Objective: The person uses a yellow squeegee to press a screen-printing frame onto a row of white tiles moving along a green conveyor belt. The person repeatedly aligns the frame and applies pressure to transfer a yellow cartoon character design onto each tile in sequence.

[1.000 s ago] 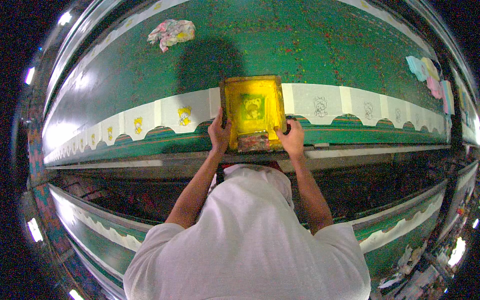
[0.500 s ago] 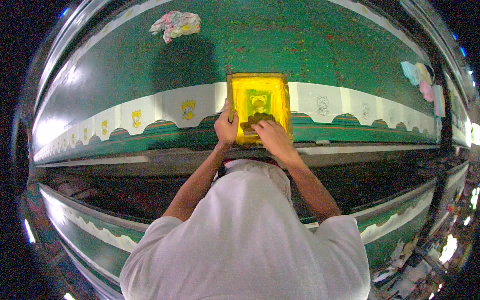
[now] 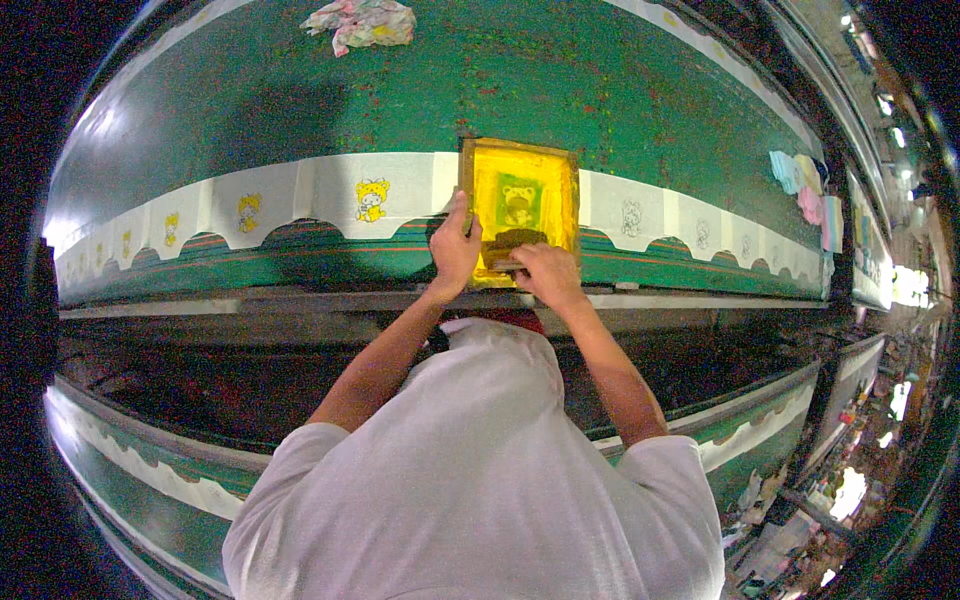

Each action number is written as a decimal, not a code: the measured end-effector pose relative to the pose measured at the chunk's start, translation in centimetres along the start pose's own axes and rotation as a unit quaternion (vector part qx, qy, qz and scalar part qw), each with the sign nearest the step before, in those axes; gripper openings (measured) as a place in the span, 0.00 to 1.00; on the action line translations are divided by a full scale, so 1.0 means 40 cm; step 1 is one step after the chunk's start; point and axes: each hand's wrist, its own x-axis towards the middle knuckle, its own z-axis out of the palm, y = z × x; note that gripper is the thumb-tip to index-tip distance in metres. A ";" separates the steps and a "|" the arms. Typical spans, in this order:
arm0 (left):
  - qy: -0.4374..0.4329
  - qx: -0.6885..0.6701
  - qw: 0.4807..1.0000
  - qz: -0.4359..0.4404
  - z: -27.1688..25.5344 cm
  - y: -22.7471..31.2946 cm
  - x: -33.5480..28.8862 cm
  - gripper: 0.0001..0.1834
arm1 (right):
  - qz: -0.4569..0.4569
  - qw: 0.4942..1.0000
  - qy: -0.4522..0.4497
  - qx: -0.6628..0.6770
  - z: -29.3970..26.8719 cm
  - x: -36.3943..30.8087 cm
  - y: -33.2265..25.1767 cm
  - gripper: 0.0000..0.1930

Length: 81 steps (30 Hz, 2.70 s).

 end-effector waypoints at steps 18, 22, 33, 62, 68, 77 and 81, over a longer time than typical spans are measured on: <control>-0.040 -0.002 0.998 -0.041 0.000 0.006 0.004 0.39 | 0.061 0.986 0.107 -0.109 -0.019 0.317 0.181 0.20; -0.057 -0.004 0.997 -0.048 -0.006 0.003 -0.001 0.39 | 0.088 0.986 0.125 -0.062 -0.044 0.315 0.215 0.22; -0.059 -0.019 0.997 -0.038 -0.008 0.001 0.001 0.40 | 0.059 0.982 0.149 -0.101 -0.024 0.347 0.226 0.18; -0.042 -0.015 0.998 -0.036 -0.008 0.009 0.004 0.36 | 0.114 0.980 0.161 0.011 0.024 0.043 0.010 0.17; -0.029 -0.023 0.999 -0.019 -0.016 0.010 0.003 0.39 | 0.242 0.955 0.160 0.062 -0.012 0.078 0.039 0.22; -0.036 -0.018 0.998 -0.041 -0.026 0.025 0.005 0.46 | 0.268 0.901 0.275 0.203 0.041 -0.001 0.050 0.17; -0.054 -0.014 0.997 -0.051 -0.024 0.023 0.003 0.45 | 0.273 0.897 0.289 0.194 0.053 -0.003 0.052 0.19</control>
